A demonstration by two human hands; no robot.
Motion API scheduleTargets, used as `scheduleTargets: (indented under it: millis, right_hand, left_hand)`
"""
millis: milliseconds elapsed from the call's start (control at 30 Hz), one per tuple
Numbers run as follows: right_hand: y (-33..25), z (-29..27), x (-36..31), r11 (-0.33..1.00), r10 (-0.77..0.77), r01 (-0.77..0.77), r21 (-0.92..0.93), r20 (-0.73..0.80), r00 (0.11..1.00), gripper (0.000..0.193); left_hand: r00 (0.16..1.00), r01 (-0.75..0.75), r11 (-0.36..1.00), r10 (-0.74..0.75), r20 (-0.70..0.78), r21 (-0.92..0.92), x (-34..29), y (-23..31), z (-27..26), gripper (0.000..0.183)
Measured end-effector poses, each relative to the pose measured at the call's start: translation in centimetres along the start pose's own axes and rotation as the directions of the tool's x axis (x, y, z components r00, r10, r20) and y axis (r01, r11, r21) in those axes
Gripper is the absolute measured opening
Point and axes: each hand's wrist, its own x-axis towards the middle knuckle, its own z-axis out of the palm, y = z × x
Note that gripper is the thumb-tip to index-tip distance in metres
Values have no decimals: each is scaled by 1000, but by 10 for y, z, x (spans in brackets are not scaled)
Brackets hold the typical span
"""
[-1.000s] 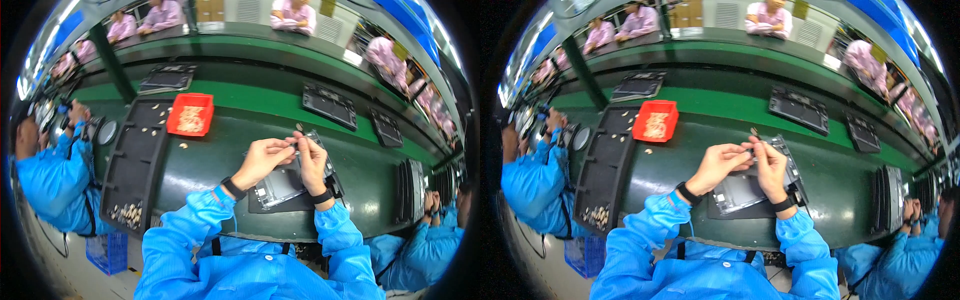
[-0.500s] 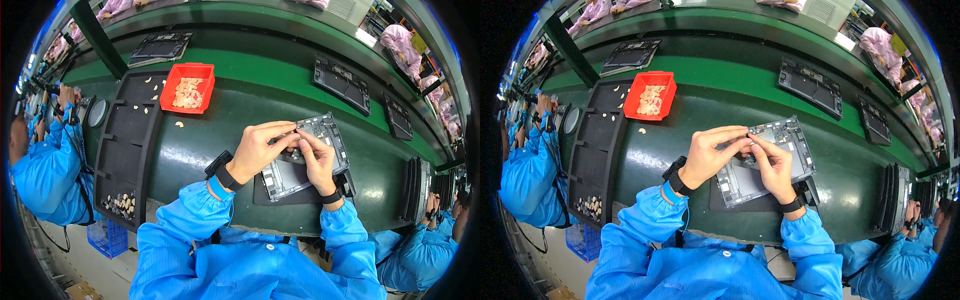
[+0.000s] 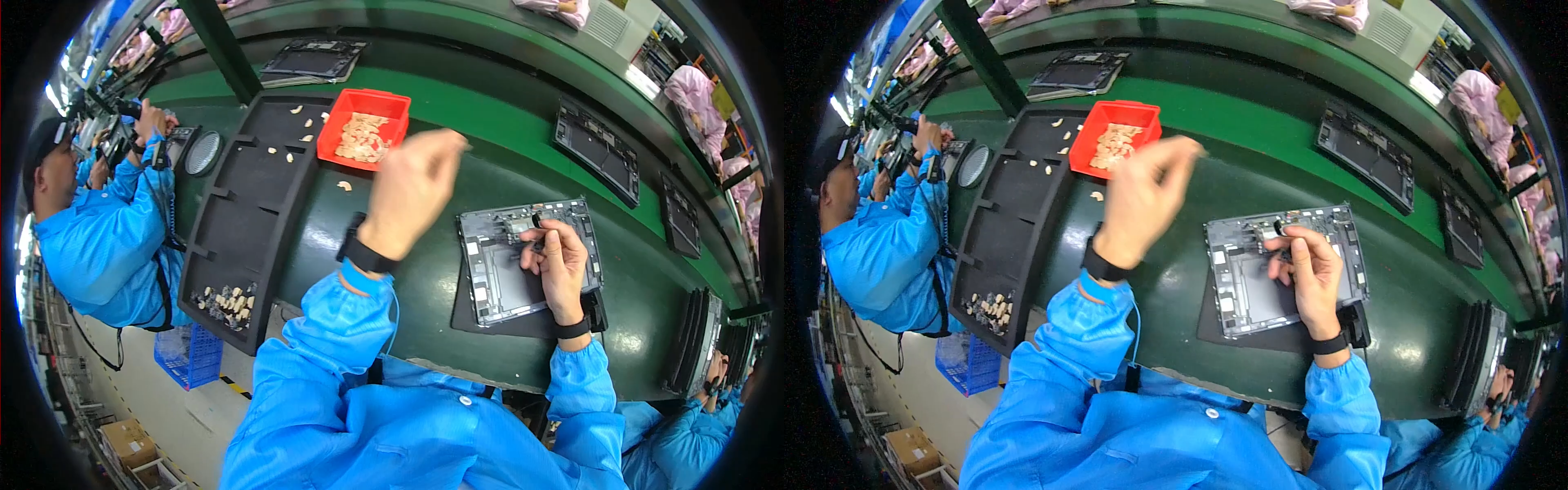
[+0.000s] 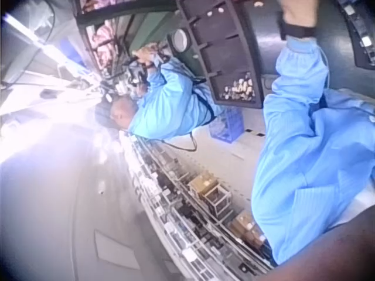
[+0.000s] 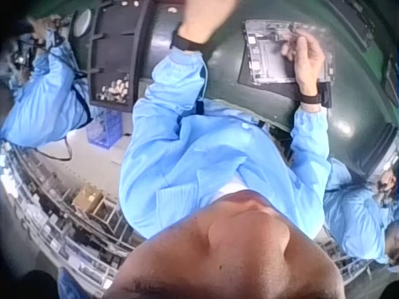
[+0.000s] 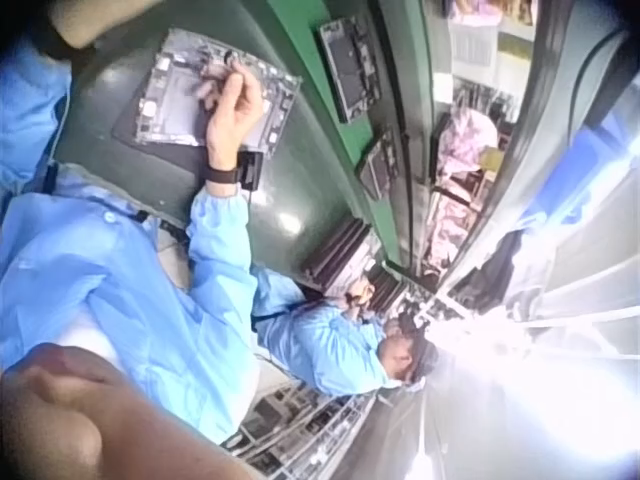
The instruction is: The person assembles internal electronic boards and connects cables and connectors inside a tablet by hand on a factory production line.
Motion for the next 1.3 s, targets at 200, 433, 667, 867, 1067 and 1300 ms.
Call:
scheduleTargets:
  millis: [200,433,667,867,1067,1300]
  right_hand:
    - [9,4,8,992,87,-85,-97,18,996,30]
    - [11,13,3,989,124,-117,-90,69,990,31]
    - [10,14,-3,953,5,26,-302,102,995,26]
    - [7,21,-1,870,-106,169,-463,160,981,28]
    - [12,13,-5,931,-61,65,-359,21,998,26]
    - [4,14,1,860,-192,134,-492,-69,979,29]
  left_hand:
    - [947,-9,758,217,-238,652,16,-51,-27,52]
    - [809,-538,841,536,241,-64,-28,10,31,20]
    - [874,-312,889,407,266,-335,-43,0,55,20]
    - [921,-237,946,291,260,-221,-35,-3,41,11]
    - [982,11,951,49,-184,311,13,-44,-38,24]
    - [971,-107,849,201,-128,517,11,-30,-21,23]
